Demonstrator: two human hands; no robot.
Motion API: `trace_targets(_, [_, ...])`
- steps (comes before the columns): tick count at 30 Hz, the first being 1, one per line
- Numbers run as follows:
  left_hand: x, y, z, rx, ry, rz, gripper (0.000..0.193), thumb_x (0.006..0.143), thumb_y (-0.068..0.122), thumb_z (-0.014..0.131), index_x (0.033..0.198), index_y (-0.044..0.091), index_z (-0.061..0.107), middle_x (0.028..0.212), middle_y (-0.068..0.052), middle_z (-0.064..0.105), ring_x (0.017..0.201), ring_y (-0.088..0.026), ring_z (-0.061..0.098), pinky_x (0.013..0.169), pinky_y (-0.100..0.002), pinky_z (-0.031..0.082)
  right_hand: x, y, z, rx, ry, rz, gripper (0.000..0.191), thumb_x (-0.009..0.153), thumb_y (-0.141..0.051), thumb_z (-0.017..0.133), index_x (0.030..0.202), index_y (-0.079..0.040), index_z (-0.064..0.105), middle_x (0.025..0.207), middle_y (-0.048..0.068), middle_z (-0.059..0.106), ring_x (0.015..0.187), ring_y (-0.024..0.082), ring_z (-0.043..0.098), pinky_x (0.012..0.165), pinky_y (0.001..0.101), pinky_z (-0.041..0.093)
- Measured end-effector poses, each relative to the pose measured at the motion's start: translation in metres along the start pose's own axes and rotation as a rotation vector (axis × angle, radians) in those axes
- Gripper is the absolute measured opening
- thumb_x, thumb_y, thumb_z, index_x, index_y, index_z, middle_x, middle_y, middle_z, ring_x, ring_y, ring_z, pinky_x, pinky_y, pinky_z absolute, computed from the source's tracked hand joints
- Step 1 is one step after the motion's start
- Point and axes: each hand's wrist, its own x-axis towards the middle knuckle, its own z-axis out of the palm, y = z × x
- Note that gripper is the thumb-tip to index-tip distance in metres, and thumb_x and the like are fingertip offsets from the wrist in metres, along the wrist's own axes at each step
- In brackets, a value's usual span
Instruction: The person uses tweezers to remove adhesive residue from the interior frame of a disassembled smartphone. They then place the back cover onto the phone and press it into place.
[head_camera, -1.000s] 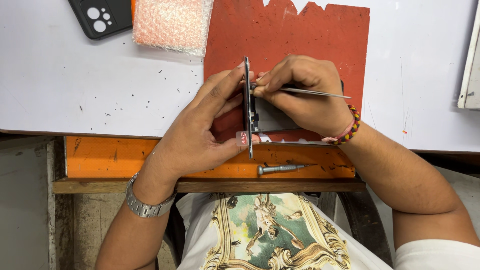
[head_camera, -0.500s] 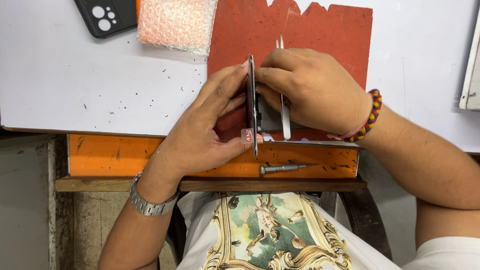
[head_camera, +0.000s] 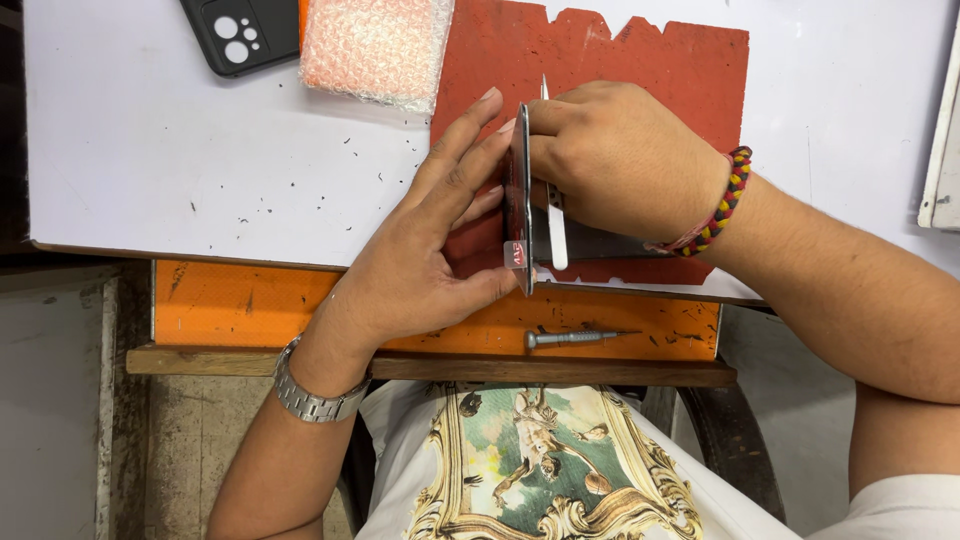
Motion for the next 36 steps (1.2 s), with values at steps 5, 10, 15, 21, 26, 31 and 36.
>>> trace_targets(5, [0.001, -0.002, 0.0, 0.007, 0.004, -0.001, 0.106, 0.085, 0.009, 0.089, 0.165, 0.033, 0.025, 0.178, -0.008, 0.012, 0.166, -0.034, 0.025, 0.129, -0.048, 0.051, 0.001, 0.0, 0.005, -0.132, 0.011, -0.022, 0.018, 0.084, -0.024, 0.077, 0.087, -0.007, 0.071, 0.086, 0.007, 0.067, 0.076, 0.025, 0.068, 0.069, 0.0383, 0.057])
trace_targets(10, [0.001, 0.0, 0.0, -0.004, -0.003, -0.01, 0.105, 0.084, 0.005, 0.087, 0.165, 0.03, 0.026, 0.178, -0.007, 0.012, 0.166, -0.033, 0.024, 0.13, -0.047, 0.05, -0.001, 0.0, 0.009, -0.152, 0.046, -0.012, 0.017, 0.086, -0.024, 0.078, 0.081, -0.01, 0.071, 0.085, 0.004, 0.066, 0.073, 0.022, 0.067, 0.066, 0.0367, 0.056])
trace_targets(15, [0.001, 0.003, 0.0, -0.023, -0.001, -0.036, 0.104, 0.082, 0.002, 0.086, 0.164, 0.028, 0.028, 0.178, -0.007, 0.013, 0.166, -0.032, 0.024, 0.129, -0.047, 0.05, -0.001, 0.004, 0.011, -0.124, 0.041, -0.015, 0.018, 0.08, -0.026, 0.081, 0.08, -0.011, 0.071, 0.085, 0.003, 0.066, 0.075, 0.023, 0.067, 0.067, 0.0374, 0.056])
trace_targets(21, [0.002, 0.004, 0.0, -0.028, -0.004, -0.033, 0.104, 0.082, 0.002, 0.086, 0.165, 0.026, 0.029, 0.177, -0.007, 0.013, 0.166, -0.032, 0.024, 0.13, -0.047, 0.049, -0.005, 0.008, 0.013, -0.076, 0.08, -0.018, 0.023, 0.08, -0.025, 0.082, 0.089, -0.008, 0.07, 0.089, 0.005, 0.065, 0.079, 0.024, 0.067, 0.071, 0.0384, 0.056])
trace_targets(26, [0.002, 0.006, -0.001, -0.025, -0.01, -0.039, 0.103, 0.082, 0.002, 0.086, 0.165, 0.025, 0.028, 0.177, -0.007, 0.014, 0.166, -0.032, 0.025, 0.13, -0.047, 0.049, -0.009, 0.011, 0.013, 0.016, 0.083, -0.005, 0.024, 0.08, -0.02, 0.082, 0.094, -0.006, 0.069, 0.087, 0.006, 0.064, 0.076, 0.026, 0.064, 0.069, 0.0406, 0.054])
trace_targets(31, [0.003, 0.007, 0.0, -0.023, -0.014, -0.065, 0.103, 0.081, 0.002, 0.085, 0.165, 0.024, 0.028, 0.177, -0.006, 0.014, 0.165, -0.032, 0.026, 0.129, -0.046, 0.049, -0.015, 0.012, 0.01, 0.072, 0.107, 0.007, 0.022, 0.079, -0.017, 0.08, 0.094, -0.005, 0.069, 0.088, 0.007, 0.064, 0.078, 0.028, 0.065, 0.071, 0.0413, 0.054])
trace_targets(36, [0.003, 0.009, -0.002, -0.016, -0.016, -0.062, 0.104, 0.082, 0.001, 0.084, 0.166, 0.024, 0.027, 0.177, -0.006, 0.014, 0.165, -0.031, 0.027, 0.13, -0.046, 0.049, -0.027, 0.019, 0.0, 0.187, 0.161, 0.061, 0.015, 0.08, -0.009, 0.072, 0.093, -0.003, 0.067, 0.087, 0.01, 0.062, 0.074, 0.029, 0.063, 0.067, 0.0411, 0.053])
